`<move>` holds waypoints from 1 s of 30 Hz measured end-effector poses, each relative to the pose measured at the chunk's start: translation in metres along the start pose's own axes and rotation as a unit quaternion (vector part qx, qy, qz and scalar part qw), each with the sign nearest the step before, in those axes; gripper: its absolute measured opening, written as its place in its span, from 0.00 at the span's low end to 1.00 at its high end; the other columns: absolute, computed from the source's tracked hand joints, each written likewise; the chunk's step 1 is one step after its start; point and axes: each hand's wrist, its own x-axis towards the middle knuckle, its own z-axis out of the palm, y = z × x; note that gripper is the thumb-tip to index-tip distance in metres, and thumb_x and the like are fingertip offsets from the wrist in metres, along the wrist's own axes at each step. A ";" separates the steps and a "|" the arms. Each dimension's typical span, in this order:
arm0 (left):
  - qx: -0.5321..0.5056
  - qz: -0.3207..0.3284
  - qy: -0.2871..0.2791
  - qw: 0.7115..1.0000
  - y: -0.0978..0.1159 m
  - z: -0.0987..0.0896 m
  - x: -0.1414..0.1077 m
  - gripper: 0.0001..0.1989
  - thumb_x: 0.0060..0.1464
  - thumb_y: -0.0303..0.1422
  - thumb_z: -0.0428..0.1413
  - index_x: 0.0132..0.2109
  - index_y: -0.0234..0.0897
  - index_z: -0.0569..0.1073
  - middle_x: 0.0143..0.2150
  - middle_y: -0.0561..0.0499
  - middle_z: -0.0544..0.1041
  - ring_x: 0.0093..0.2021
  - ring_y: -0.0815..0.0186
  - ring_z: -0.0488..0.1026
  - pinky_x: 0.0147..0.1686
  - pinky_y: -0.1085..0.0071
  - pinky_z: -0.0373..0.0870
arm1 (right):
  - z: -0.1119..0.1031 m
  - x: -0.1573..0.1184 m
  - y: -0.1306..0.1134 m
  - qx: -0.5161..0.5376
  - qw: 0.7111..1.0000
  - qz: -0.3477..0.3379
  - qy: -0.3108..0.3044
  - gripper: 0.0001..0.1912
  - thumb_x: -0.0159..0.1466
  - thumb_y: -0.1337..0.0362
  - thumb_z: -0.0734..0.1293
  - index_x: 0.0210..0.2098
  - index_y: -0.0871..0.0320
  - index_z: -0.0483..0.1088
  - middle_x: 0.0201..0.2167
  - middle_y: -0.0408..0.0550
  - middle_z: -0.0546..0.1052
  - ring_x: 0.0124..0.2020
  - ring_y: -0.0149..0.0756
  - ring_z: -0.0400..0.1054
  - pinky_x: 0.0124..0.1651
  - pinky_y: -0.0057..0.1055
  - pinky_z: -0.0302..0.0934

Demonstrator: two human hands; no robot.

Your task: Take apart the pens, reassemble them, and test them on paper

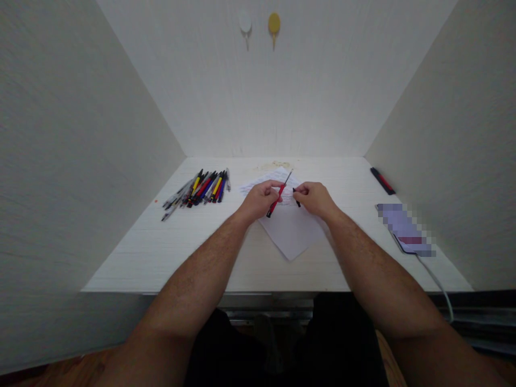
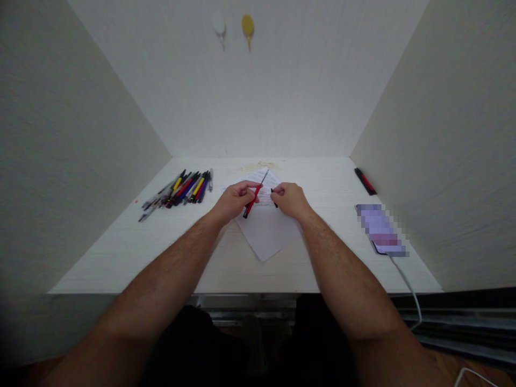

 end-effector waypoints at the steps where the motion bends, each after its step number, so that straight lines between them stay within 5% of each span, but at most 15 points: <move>1: -0.002 0.002 -0.005 1.000 0.000 0.000 0.000 0.18 0.53 0.31 0.54 0.52 0.34 0.74 0.29 0.52 0.77 0.20 0.75 0.62 0.22 0.77 0.57 | -0.002 0.000 -0.004 0.058 0.998 0.015 0.013 0.04 0.53 0.64 0.70 0.27 0.57 0.73 0.18 0.41 0.72 0.20 0.29 0.62 0.24 0.27 0.53; 8: 0.005 0.014 -0.035 0.999 -0.003 0.002 0.000 0.17 0.54 0.30 0.54 0.51 0.34 0.73 0.29 0.53 0.77 0.19 0.76 0.60 0.21 0.78 0.56 | -0.006 -0.001 -0.013 0.279 0.959 0.044 0.034 0.10 0.52 0.59 0.71 0.30 0.60 0.70 0.16 0.40 0.70 0.16 0.25 0.59 0.18 0.24 0.49; 30: -0.026 0.042 -0.074 0.996 -0.007 0.003 0.000 0.16 0.50 0.26 0.54 0.48 0.35 0.73 0.26 0.55 0.74 0.26 0.72 0.69 0.29 0.76 0.63 | -0.003 -0.005 -0.015 0.320 0.947 0.024 0.001 0.14 0.49 0.58 0.73 0.29 0.59 0.70 0.15 0.39 0.70 0.16 0.25 0.59 0.18 0.24 0.49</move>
